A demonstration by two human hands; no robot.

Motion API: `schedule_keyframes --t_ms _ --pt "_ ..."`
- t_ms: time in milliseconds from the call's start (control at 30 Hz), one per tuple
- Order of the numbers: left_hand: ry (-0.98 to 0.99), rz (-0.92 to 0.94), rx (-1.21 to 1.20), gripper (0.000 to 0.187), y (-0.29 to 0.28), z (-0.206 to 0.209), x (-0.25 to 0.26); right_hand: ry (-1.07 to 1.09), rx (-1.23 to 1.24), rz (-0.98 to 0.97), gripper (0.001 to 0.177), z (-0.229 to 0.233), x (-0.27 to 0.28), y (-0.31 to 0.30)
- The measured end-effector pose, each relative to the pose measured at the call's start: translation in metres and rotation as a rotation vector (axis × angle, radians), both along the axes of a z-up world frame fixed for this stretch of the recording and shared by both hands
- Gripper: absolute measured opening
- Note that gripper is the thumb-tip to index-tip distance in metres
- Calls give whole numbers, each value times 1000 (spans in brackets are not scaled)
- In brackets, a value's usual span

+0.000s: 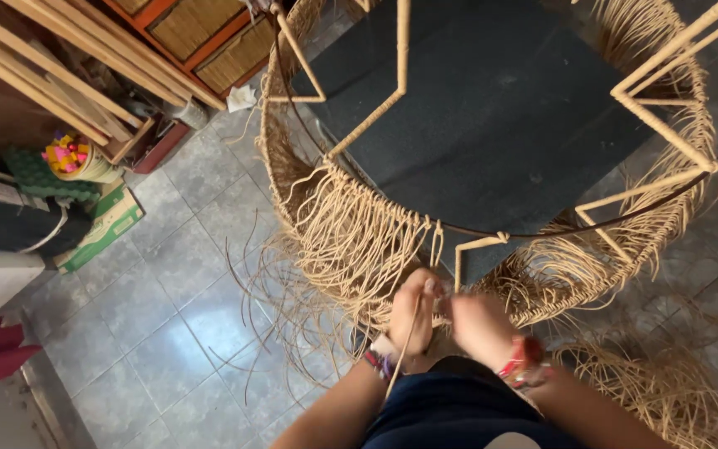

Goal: Weaving natural fiber strands onto a circular furniture frame

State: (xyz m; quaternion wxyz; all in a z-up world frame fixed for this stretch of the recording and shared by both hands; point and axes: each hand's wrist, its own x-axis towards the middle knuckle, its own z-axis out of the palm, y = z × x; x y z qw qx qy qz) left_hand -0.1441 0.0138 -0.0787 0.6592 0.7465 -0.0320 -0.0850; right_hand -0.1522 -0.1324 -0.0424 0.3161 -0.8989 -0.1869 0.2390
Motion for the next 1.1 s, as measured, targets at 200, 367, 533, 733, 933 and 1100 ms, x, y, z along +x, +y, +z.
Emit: schedule_keyframes --t_ms 200,367,533,733,933,1100 --pt "-20 -24 117 23 -13 -82 17 -855 -371 -283 28 58 70 -20" --pt "-67 -112 194 29 -6 -73 52 -787 -304 -252 16 -7 99 -11" --pt "-204 -65 237 21 -16 -215 71 -791 -181 -306 15 7 105 11" --pt "-33 -123 475 20 76 -274 39 -713 -80 -378 13 27 109 33" --pt "109 -236 743 36 121 -322 -5 -900 -247 -413 27 16 83 39" --pt "496 -338 -21 29 173 -257 10 -882 -183 -627 41 34 -14 62"
